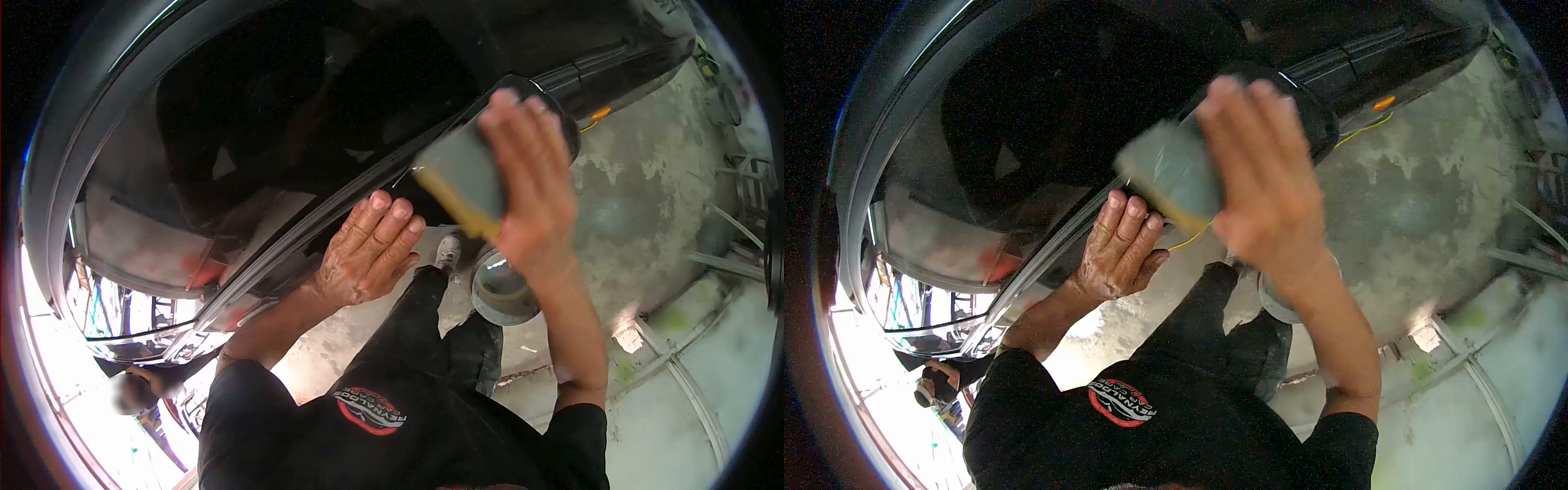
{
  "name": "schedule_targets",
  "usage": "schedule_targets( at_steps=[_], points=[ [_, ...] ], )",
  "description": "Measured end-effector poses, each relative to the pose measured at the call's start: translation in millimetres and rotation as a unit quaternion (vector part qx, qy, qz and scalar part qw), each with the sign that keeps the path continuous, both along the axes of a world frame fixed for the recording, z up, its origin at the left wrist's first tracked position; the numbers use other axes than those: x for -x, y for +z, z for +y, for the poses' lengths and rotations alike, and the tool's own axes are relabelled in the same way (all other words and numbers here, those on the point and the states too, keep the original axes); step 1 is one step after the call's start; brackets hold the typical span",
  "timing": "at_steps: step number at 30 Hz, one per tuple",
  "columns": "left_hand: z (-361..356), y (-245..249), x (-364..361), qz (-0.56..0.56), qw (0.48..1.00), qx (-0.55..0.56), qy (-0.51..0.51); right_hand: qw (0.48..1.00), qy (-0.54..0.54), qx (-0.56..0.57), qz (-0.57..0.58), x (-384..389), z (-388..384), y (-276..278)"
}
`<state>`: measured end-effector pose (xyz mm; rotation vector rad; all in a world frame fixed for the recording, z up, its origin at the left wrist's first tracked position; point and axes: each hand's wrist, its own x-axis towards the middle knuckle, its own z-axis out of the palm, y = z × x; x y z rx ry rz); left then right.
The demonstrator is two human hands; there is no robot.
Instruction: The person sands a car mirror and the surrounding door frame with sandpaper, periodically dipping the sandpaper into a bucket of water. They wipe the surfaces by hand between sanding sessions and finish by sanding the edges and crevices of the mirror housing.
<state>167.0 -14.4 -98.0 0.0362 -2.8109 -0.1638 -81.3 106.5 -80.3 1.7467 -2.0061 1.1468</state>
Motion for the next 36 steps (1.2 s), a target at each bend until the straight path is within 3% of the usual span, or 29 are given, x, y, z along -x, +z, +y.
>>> schedule_targets(
  at_steps=[5, 6, 12, 15, 18, 21, 25, 29, 33, 36],
  points=[
    [0.6, -6.9, 0.8, 0.040, 0.999, 0.012, 0.006, 0.999, 0.006, -0.021, -0.032, -19.7, -2.0, 9.7],
    [-3.1, -5.7, -1.3, -0.018, 1.000, -0.015, -0.007, 0.999, 0.026, -0.010, -0.024, -30.8, 1.6, 6.3],
    [-1.6, -11.0, 5.0, 0.061, 0.998, 0.008, -0.007, 0.999, -0.009, -0.033, -0.033, -2.8, -6.9, 15.2],
    [-4.0, -8.0, -0.2, 0.009, 0.999, -0.048, -0.012, 0.999, 0.010, -0.028, -0.026, -13.9, -6.1, 18.1],
    [-0.2, 0.5, 7.2, 0.061, 0.998, -0.032, -0.005, 1.000, 0.001, -0.024, -0.009, -3.5, -9.8, 16.0],
    [-2.5, 1.7, 4.9, 0.046, 0.998, -0.008, -0.031, 0.999, -0.017, -0.032, -0.031, 13.4, -21.6, 21.5],
    [-2.1, 3.1, 2.6, 0.046, 0.999, -0.007, -0.024, 1.000, -0.008, -0.023, 0.005, -20.9, -16.2, 27.1],
    [7.6, 22.7, 12.0, 0.008, 1.000, 0.020, 0.013, 0.996, -0.066, -0.033, -0.059, 25.0, -26.7, 34.1],
    [29.7, 50.0, 49.2, -0.025, 0.998, 0.012, 0.064, 0.926, -0.192, -0.052, -0.322, 44.2, 5.8, 30.5],
    [45.7, 69.3, 95.2, -0.025, 0.995, 0.003, 0.100, 0.880, -0.189, 0.147, -0.409, 44.7, 37.0, -2.4]
  ],
)
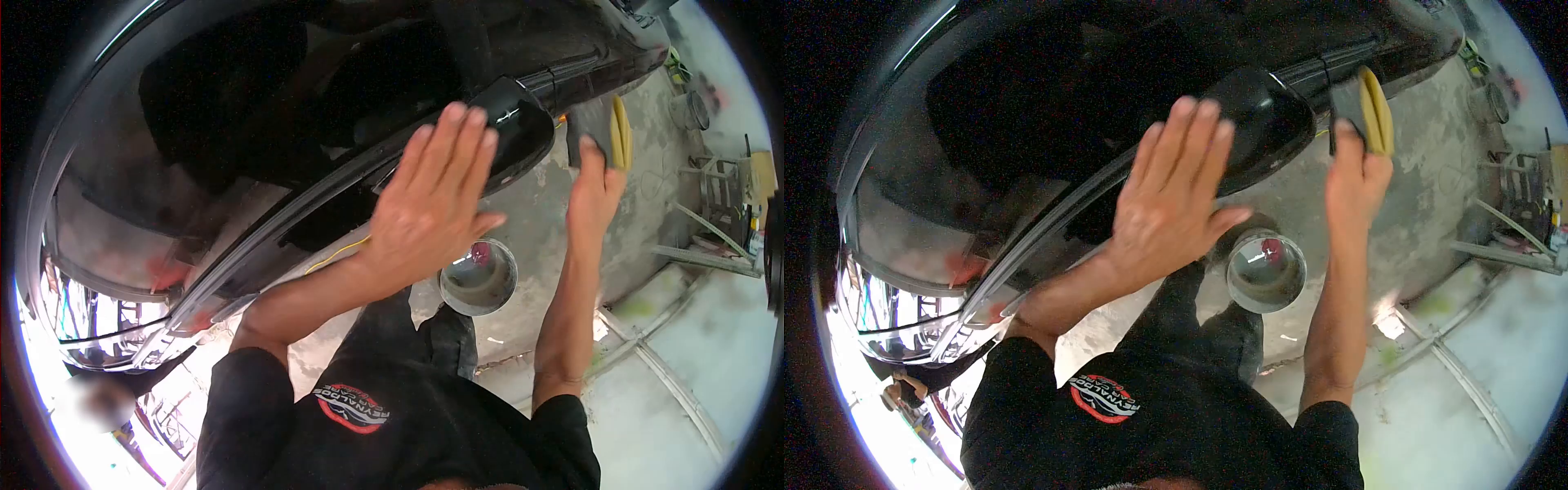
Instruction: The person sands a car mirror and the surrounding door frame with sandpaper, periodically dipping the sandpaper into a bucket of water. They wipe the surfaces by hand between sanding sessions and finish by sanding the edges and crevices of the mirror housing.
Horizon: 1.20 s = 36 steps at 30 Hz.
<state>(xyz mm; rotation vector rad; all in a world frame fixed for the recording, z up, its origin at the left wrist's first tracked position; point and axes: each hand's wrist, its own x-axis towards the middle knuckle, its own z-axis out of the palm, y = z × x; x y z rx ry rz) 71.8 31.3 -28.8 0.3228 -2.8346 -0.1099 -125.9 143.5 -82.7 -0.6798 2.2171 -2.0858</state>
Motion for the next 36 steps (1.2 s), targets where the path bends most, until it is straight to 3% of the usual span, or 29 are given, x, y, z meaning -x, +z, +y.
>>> schedule_targets(
  at_steps=[3, 6, 12, 18, 21, 24, 27, 28, 31, 32, 35, 36],
  points=[
    [13.6, -3.0, 54.5, 0.005, 0.997, 0.059, 0.039, 0.973, -0.106, -0.008, -0.203, -16.2, 37.4, -23.0],
    [22.3, -15.5, 83.8, 0.021, 0.991, 0.116, 0.069, 0.952, 0.011, 0.160, -0.261, -28.5, 56.8, -33.1],
    [17.5, -28.2, 26.9, 0.049, 0.994, 0.079, 0.050, 0.976, 0.042, 0.131, -0.172, -57.7, 59.7, -22.4],
    [3.6, -89.0, -53.3, 0.118, 0.989, 0.061, 0.071, 0.980, 0.099, 0.036, -0.167, -78.5, 42.2, -5.6],
    [11.6, -119.4, -63.1, 0.181, 0.977, 0.054, 0.097, 0.972, 0.218, -0.076, -0.031, -91.8, 25.1, 9.2],
    [28.9, -137.9, -76.3, 0.215, 0.966, 0.002, 0.140, 0.958, 0.215, -0.032, 0.189, -85.9, -8.9, -1.2],
    [58.9, -150.7, -100.7, 0.219, 0.953, -0.094, 0.185, 0.942, 0.121, -0.180, 0.256, -70.4, -15.7, 12.9],
    [69.0, -161.1, -114.3, 0.207, 0.951, -0.111, 0.202, 0.913, 0.099, -0.377, 0.124, -58.4, -13.5, 14.0],
    [90.4, -195.0, -153.0, 0.156, 0.946, -0.160, 0.235, 0.948, 0.206, -0.086, 0.226, -51.1, -2.5, -16.8],
    [99.2, -208.2, -165.3, 0.136, 0.943, -0.179, 0.246, 0.933, 0.240, -0.059, 0.263, -47.1, -2.1, -25.5],
    [122.3, -250.1, -196.9, 0.082, 0.930, -0.241, 0.266, 0.898, 0.197, -0.133, 0.370, -68.6, -2.9, -27.9],
    [127.8, -260.4, -205.8, 0.074, 0.930, -0.248, 0.259, 0.862, 0.181, -0.128, 0.455, -76.0, -7.4, -25.4]
  ],
)
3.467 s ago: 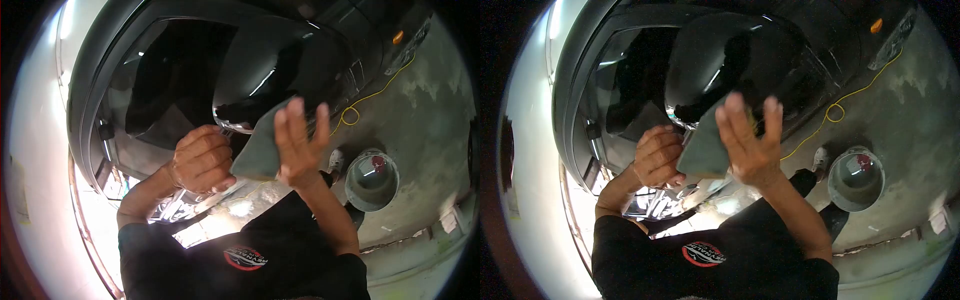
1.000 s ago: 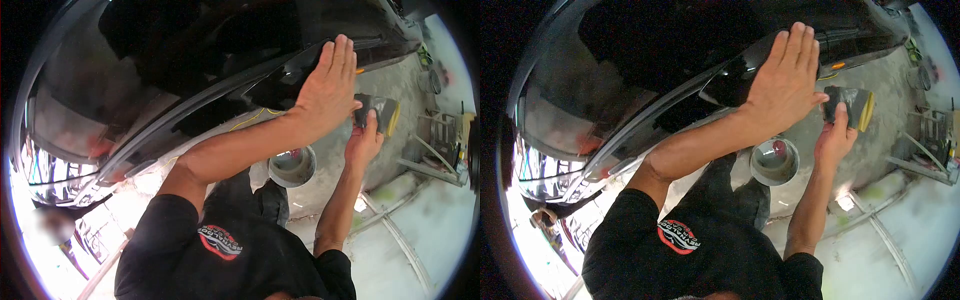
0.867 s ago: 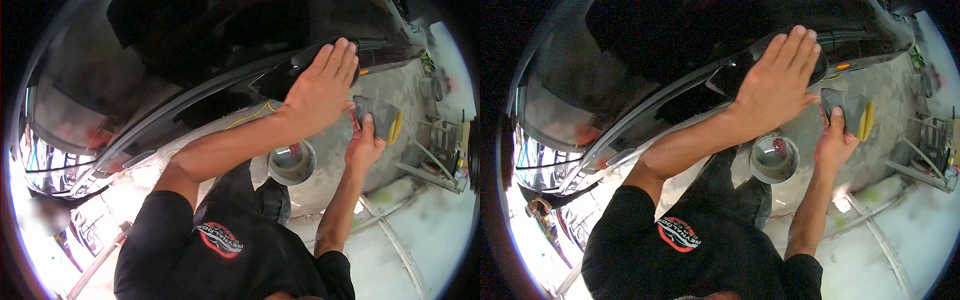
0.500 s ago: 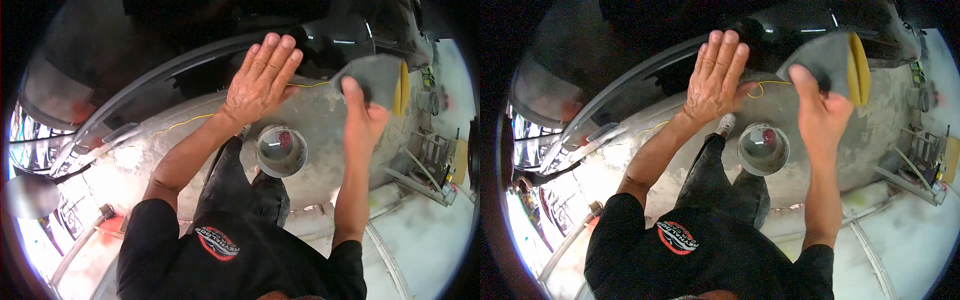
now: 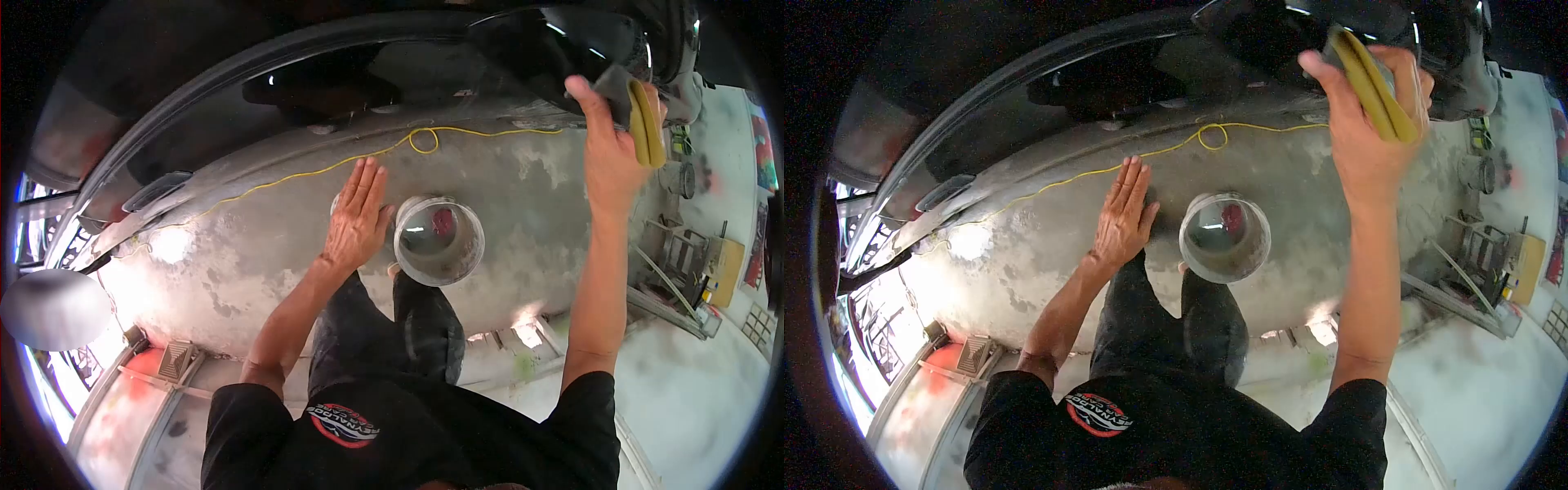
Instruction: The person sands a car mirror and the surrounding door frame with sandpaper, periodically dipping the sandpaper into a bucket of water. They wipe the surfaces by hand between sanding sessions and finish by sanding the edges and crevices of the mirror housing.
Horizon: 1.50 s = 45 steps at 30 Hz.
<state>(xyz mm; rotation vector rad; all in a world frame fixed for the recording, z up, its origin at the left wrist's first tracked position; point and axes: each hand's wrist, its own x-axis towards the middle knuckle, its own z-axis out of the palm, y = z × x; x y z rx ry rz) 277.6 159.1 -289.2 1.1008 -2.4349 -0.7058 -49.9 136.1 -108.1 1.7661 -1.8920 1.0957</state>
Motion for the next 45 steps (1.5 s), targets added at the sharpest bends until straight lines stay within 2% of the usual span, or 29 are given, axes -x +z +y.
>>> schedule_targets(
  at_steps=[2, 6, 9, 10, 13, 14, 17, 18, 21, 22, 23, 25, 28, 31, 35, 36, 40, 43, 45],
  points=[
    [12.6, -15.3, -13.5, -0.004, 1.000, -0.018, -0.007, 0.982, 0.029, 0.043, 0.183, -14.0, -19.8, 13.6],
    [26.0, -35.7, -30.3, -0.020, 0.996, -0.078, -0.030, 0.992, -0.029, 0.027, 0.121, -38.6, -48.0, 24.2],
    [33.3, -47.8, -39.0, -0.023, 0.995, -0.089, -0.027, 0.996, 0.014, 0.012, 0.085, -35.7, -43.1, 24.7],
    [34.3, -51.8, -40.7, -0.022, 0.996, -0.087, -0.020, 0.992, -0.024, 0.070, 0.100, -38.3, -38.6, 15.4],
    [39.0, -69.5, -43.9, -0.008, 0.997, -0.076, 0.025, 0.998, 0.009, 0.054, -0.037, -27.4, -24.9, 6.3],
    [41.8, -76.5, -44.5, -0.004, 0.996, -0.072, 0.043, 0.997, -0.042, 0.059, 0.007, -26.5, -25.3, 4.7],
    [53.0, -99.0, -44.4, -0.005, 0.995, -0.071, 0.075, 0.996, 0.087, 0.035, 0.009, -36.8, -51.6, 11.8],
    [56.8, -103.8, -44.4, 0.000, 0.994, -0.077, 0.078, 0.988, 0.004, 0.058, 0.144, -40.9, -59.3, 10.3],
    [64.1, -111.1, -43.9, 0.014, 0.994, -0.085, 0.068, 0.973, 0.215, 0.026, -0.075, -65.3, -56.4, 3.5],
    [65.9, -110.0, -44.8, 0.015, 0.993, -0.093, 0.067, 0.998, 0.033, -0.009, -0.051, -57.0, -55.5, 14.4],
    [68.9, -111.3, -44.8, 0.015, 0.993, -0.100, 0.065, 0.989, -0.087, -0.081, -0.092, -61.5, -39.1, 13.0],
    [74.1, -121.8, -46.8, 0.027, 0.991, -0.111, 0.066, 0.991, 0.120, 0.037, -0.038, -40.8, -31.4, -3.7],
    [75.3, -130.4, -49.8, 0.023, 0.990, -0.120, 0.064, 0.992, 0.012, 0.057, 0.116, -37.3, -8.9, -27.7],
    [72.2, -140.9, -54.7, 0.031, 0.990, -0.119, 0.063, 0.956, -0.041, 0.032, 0.290, -42.3, -12.6, -22.7],
    [69.8, -144.4, -60.3, 0.021, 0.991, -0.112, 0.074, 0.902, 0.099, 0.053, 0.417, -42.6, -42.7, -9.4],
    [69.8, -149.5, -62.1, 0.020, 0.987, -0.135, 0.088, 0.892, 0.093, 0.027, 0.442, -53.0, -44.1, -5.0],
    [69.1, -155.2, -67.4, 0.025, 0.984, -0.150, 0.095, 0.905, 0.027, 0.045, 0.423, -23.7, -22.0, -26.2],
    [68.8, -155.7, -69.7, 0.031, 0.981, -0.163, 0.098, 0.901, 0.029, 0.043, 0.431, -20.9, -16.0, -27.1],
    [66.8, -155.8, -71.5, 0.024, 0.982, -0.166, 0.090, 0.895, 0.072, 0.002, 0.440, -31.4, -26.6, -19.0]
  ],
)
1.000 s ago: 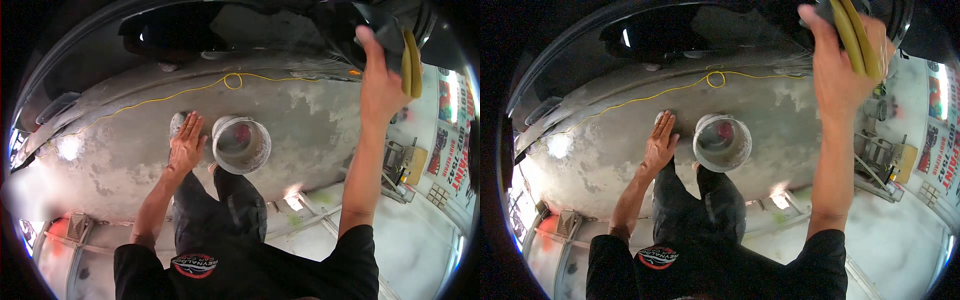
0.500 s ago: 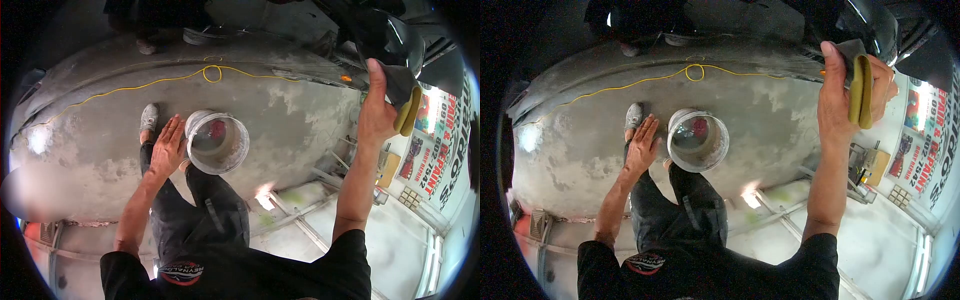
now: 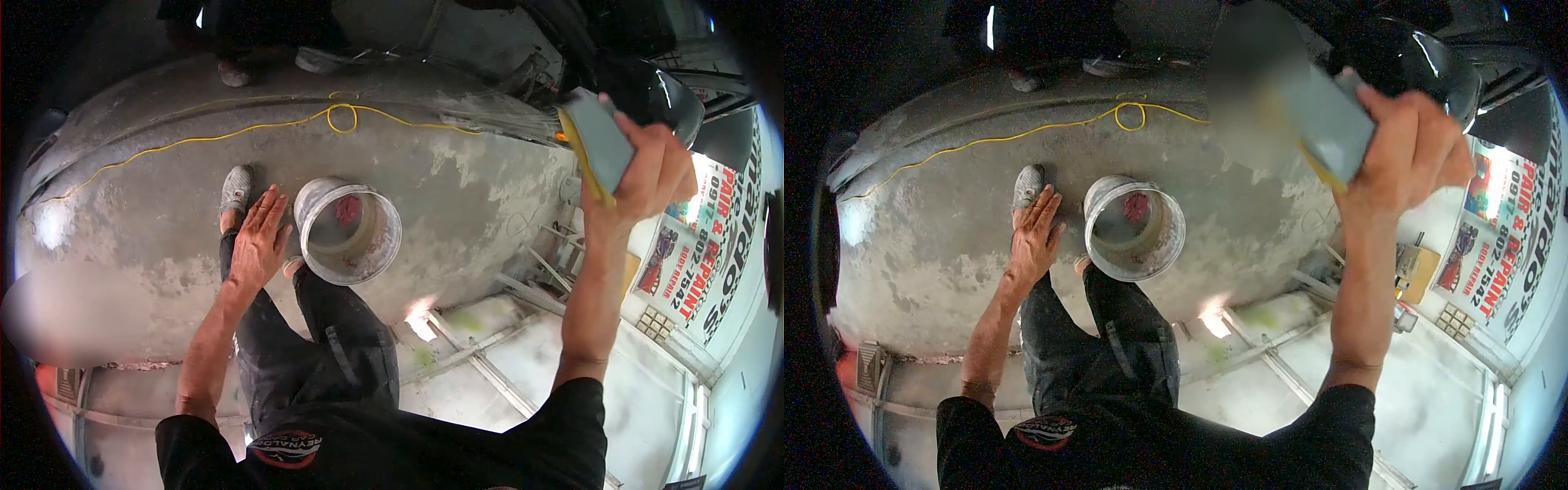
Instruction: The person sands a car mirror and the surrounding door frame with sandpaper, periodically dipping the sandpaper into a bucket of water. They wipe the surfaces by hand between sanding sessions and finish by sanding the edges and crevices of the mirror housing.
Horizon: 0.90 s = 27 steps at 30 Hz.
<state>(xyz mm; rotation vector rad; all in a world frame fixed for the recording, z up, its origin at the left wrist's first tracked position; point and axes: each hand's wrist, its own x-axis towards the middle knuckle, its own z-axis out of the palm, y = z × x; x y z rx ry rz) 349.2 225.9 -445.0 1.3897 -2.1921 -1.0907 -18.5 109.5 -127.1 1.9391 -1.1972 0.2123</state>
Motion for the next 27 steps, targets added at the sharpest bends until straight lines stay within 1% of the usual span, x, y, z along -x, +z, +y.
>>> schedule_targets(
  at_steps=[2, 3, 6, 7, 10, 11, 12, 13, 14, 16, 17, 18, 20, 21, 22, 24, 27],
  points=[
    [-4.2, -0.9, -1.6, -0.006, 1.000, 0.028, -0.010, 0.998, 0.021, -0.022, 0.047, -13.5, -16.3, 10.3],
    [-4.0, -1.5, -0.5, -0.009, 0.999, 0.040, -0.015, 0.997, -0.022, -0.029, 0.070, -17.2, -15.7, 13.1],
    [-4.5, -3.1, -0.7, -0.007, 0.999, 0.029, -0.013, 0.999, -0.022, -0.025, 0.040, -7.3, -6.2, 9.0],
    [-5.8, -2.6, -1.7, 0.000, 1.000, 0.026, -0.012, 0.999, 0.010, 0.006, 0.034, 0.1, -3.0, 4.9],
    [-3.8, -0.1, -2.1, 0.009, 1.000, 0.020, -0.006, 0.998, 0.017, -0.037, 0.057, -5.7, -8.7, 13.7],
    [-4.5, 0.4, -1.9, 0.004, 1.000, 0.020, -0.010, 0.996, 0.034, -0.018, 0.084, -8.4, -21.2, 16.6],
    [-3.6, 0.8, -2.5, -0.003, 1.000, 0.016, -0.012, 0.991, 0.027, 0.009, 0.129, -30.3, -30.6, 20.4],
    [-3.4, -0.2, -3.2, -0.004, 0.999, 0.030, -0.015, 0.986, 0.057, 0.005, 0.155, -22.1, -42.2, 28.2],
    [-2.6, -3.6, -4.9, 0.000, 1.000, 0.017, -0.007, 0.979, 0.089, -0.004, 0.181, -6.4, -50.1, 32.6],
    [0.7, -11.9, -4.2, 0.016, 1.000, -0.012, 0.011, 0.984, 0.047, 0.033, 0.170, 6.0, -36.9, 29.2],
    [0.3, -11.4, -4.1, 0.014, 1.000, 0.012, 0.017, 0.995, -0.023, 0.064, 0.070, 12.3, -22.3, 18.1],
    [1.9, -15.0, -5.1, 0.019, 1.000, 0.003, 0.021, 0.998, -0.031, 0.040, -0.039, 13.7, -16.8, 13.9],
    [6.0, -24.5, -7.5, 0.029, 0.999, -0.013, 0.024, 0.971, -0.060, 0.004, -0.232, 9.5, -16.3, 13.9],
    [5.8, -25.1, -9.0, 0.029, 0.999, -0.031, 0.018, 0.996, 0.040, 0.011, -0.079, 15.8, -31.5, 27.8],
    [8.4, -29.6, -9.4, 0.035, 0.999, -0.037, 0.019, 0.997, 0.050, 0.023, 0.051, 9.2, -40.3, 36.1],
    [12.0, -32.8, -10.5, 0.036, 0.999, -0.039, 0.012, 0.992, 0.112, -0.030, -0.059, -3.9, -39.5, 18.6],
    [15.9, -36.6, -12.7, 0.035, 0.998, -0.043, 0.008, 0.997, -0.040, 0.017, 0.056, 22.0, -11.7, 27.9]
  ],
)
